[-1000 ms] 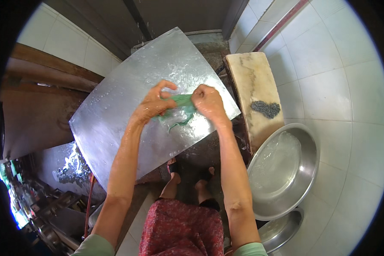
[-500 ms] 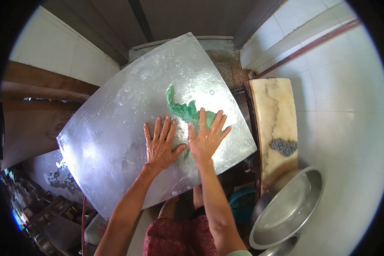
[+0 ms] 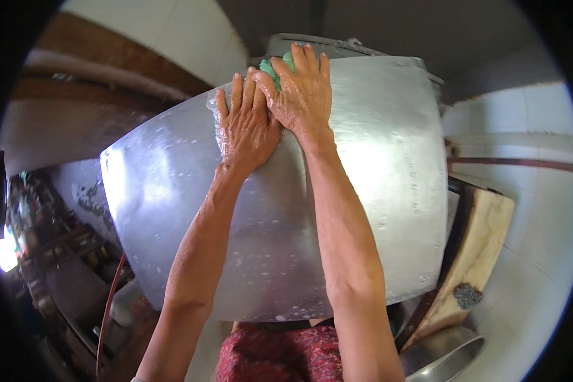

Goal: The person scrubs a large, flat metal sheet with a green cloth and water, repeatedly wiping both sides and rinsing the cloth in a nearby basin. The person flips the sheet over to clean the other side and continues scrubbing until the clip ends.

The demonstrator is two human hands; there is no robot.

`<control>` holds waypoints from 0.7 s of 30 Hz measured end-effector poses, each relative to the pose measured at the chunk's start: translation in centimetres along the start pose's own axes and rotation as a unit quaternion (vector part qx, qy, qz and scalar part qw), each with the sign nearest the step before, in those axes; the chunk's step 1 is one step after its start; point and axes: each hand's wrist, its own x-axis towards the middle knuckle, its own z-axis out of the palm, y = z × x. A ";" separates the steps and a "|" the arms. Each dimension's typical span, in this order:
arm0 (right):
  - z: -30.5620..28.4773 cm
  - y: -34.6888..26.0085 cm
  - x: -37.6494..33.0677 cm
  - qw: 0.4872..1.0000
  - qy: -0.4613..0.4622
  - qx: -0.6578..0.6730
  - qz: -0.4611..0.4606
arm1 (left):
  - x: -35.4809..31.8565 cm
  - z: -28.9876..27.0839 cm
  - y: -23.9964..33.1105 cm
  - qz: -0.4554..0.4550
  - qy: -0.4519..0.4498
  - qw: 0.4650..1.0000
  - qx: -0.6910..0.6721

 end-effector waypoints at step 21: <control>-4.9 -10.9 -17.4 0.990 0.016 0.083 0.109 | -27.1 -15.3 -26.4 -0.350 -0.040 0.936 0.006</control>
